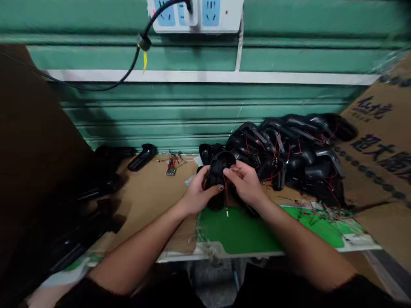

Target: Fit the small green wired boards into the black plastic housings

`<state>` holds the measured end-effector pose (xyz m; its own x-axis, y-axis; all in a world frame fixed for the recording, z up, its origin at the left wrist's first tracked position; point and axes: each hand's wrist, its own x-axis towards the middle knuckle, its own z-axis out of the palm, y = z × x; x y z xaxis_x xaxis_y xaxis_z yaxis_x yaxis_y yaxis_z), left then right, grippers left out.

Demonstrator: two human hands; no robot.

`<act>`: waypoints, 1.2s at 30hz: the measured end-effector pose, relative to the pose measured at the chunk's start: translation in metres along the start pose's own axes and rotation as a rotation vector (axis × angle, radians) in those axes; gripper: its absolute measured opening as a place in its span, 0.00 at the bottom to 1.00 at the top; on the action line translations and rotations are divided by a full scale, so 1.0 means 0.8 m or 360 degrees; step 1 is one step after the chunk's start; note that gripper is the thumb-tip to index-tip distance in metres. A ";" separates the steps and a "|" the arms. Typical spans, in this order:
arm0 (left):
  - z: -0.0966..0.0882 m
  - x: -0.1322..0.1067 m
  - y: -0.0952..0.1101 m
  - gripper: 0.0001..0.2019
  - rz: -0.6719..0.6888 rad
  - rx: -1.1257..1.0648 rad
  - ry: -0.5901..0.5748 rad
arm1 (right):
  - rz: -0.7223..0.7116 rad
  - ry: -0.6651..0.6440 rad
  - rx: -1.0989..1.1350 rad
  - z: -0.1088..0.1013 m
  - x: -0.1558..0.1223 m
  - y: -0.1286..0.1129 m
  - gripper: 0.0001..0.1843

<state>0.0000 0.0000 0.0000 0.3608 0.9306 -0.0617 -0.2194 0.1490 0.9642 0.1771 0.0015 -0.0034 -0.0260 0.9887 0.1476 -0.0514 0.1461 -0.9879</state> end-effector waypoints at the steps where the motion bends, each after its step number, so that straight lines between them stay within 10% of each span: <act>1: -0.005 0.003 0.000 0.35 -0.0055 0.0016 0.0000 | 0.0025 0.0014 0.0024 -0.001 0.003 0.000 0.30; 13: -0.015 0.015 -0.001 0.41 0.0038 -0.0034 0.0215 | 0.0055 -0.0060 -0.0067 -0.006 0.007 0.011 0.27; 19: -0.014 0.015 -0.011 0.37 0.0078 0.0084 0.0275 | -0.0361 0.0058 -0.0595 -0.008 -0.002 0.000 0.16; 28: -0.008 0.008 -0.014 0.30 0.0172 0.0176 0.0288 | 0.0072 -0.0433 -0.0312 -0.010 -0.004 -0.008 0.14; 36: 0.009 -0.002 -0.004 0.31 -0.0197 -0.0119 0.0037 | -0.0933 -0.0024 -0.0857 -0.008 -0.009 -0.008 0.04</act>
<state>0.0069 -0.0045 -0.0010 0.3684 0.9109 -0.1858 -0.2415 0.2868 0.9271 0.1844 -0.0065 0.0017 -0.1582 0.7456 0.6474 0.4286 0.6425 -0.6352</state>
